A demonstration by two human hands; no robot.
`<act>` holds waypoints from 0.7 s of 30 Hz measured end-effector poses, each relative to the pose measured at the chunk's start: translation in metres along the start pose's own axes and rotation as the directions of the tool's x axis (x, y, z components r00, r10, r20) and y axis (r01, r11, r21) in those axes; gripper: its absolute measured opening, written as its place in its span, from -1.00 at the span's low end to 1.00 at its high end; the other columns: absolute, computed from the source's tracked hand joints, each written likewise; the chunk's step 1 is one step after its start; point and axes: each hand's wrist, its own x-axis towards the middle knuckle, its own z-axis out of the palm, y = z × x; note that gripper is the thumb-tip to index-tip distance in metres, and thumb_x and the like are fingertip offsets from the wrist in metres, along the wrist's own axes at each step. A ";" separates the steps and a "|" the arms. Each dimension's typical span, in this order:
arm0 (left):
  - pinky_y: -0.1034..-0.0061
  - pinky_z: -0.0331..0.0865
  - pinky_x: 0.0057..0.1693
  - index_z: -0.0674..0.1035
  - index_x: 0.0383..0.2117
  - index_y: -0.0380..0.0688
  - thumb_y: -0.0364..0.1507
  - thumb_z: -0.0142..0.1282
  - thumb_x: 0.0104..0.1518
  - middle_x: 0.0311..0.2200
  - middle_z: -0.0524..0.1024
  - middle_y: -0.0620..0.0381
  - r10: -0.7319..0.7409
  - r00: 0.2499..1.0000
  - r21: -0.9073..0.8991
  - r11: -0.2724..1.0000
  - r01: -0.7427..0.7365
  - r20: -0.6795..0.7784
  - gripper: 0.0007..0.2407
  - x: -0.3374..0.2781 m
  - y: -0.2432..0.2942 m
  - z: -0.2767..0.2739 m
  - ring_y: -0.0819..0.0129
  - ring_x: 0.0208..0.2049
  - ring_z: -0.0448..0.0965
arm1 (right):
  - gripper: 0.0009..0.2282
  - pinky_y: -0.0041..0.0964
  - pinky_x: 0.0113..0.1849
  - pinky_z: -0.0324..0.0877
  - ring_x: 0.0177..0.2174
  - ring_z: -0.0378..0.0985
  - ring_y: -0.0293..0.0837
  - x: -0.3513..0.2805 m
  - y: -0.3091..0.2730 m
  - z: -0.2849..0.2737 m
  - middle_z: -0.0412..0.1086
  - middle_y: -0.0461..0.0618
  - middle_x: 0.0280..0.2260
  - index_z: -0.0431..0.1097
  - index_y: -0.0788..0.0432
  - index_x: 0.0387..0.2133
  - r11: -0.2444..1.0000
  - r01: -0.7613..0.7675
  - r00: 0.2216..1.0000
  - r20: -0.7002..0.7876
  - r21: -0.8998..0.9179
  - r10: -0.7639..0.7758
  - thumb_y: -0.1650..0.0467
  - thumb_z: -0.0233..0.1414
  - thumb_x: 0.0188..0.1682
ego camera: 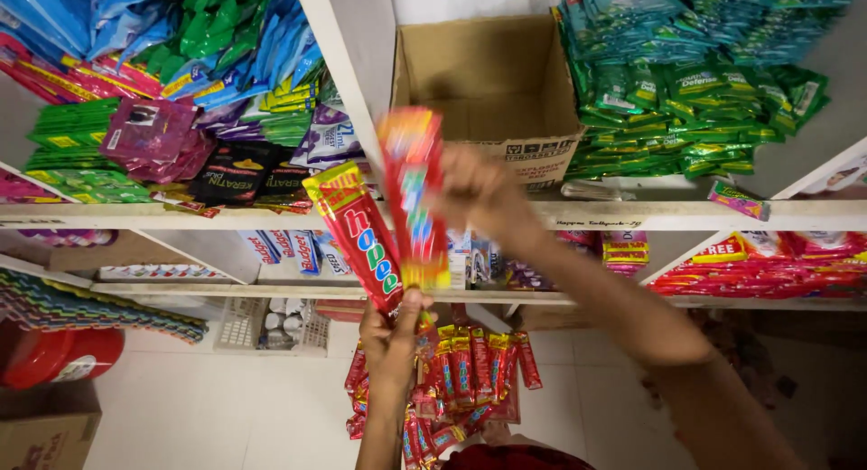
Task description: The recorder is organizing individual candy packs into a display box on a store shelf.
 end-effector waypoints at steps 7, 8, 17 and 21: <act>0.42 0.54 -0.20 0.55 -0.14 -0.21 -0.38 0.11 0.22 -0.35 0.67 0.05 0.074 0.997 -0.050 0.996 -0.073 0.030 -0.81 0.013 -0.038 -0.019 0.35 -0.39 0.65 | -0.74 -0.25 -0.54 0.47 -0.36 0.59 -0.20 0.118 -0.029 -0.065 0.51 -0.08 -0.22 0.29 0.19 -0.05 0.961 0.081 0.967 -0.256 0.263 -0.012 0.56 0.19 0.07; 0.44 0.53 -0.16 0.56 -0.13 -0.20 -0.40 0.07 0.24 -0.33 0.67 0.07 0.091 0.995 -0.002 0.996 -0.091 0.048 -0.82 0.010 -0.032 -0.017 0.36 -0.36 0.65 | -0.74 -0.28 -0.55 0.45 -0.41 0.59 -0.17 0.134 -0.016 -0.071 0.52 -0.04 -0.26 0.30 0.17 0.00 0.965 0.127 0.952 -0.302 0.231 -0.053 0.56 0.14 0.08; 0.46 0.46 -0.26 0.53 -0.11 -0.18 -0.51 -0.03 0.24 -0.31 0.67 0.06 0.009 0.996 -0.003 1.000 -0.009 0.085 -0.84 0.013 -0.016 -0.006 0.39 -0.35 0.62 | -0.73 -0.10 -0.63 0.52 -0.63 0.51 -0.05 0.194 0.070 -0.053 0.44 0.13 -0.43 0.32 0.20 -0.17 0.809 -0.583 0.727 -0.399 0.069 0.558 0.60 0.07 -0.16; 0.51 0.49 -0.30 0.51 -0.09 -0.18 -0.62 -0.12 0.19 -0.30 0.65 0.04 -0.001 0.991 -0.133 0.991 0.019 0.131 -0.78 0.022 -0.023 -0.006 0.38 -0.35 0.63 | -0.77 0.02 -0.55 0.56 -0.62 0.53 0.01 0.202 0.105 -0.045 0.44 0.18 -0.48 0.34 0.26 -0.19 0.689 -0.724 0.671 -0.244 -0.015 0.700 0.59 0.03 -0.14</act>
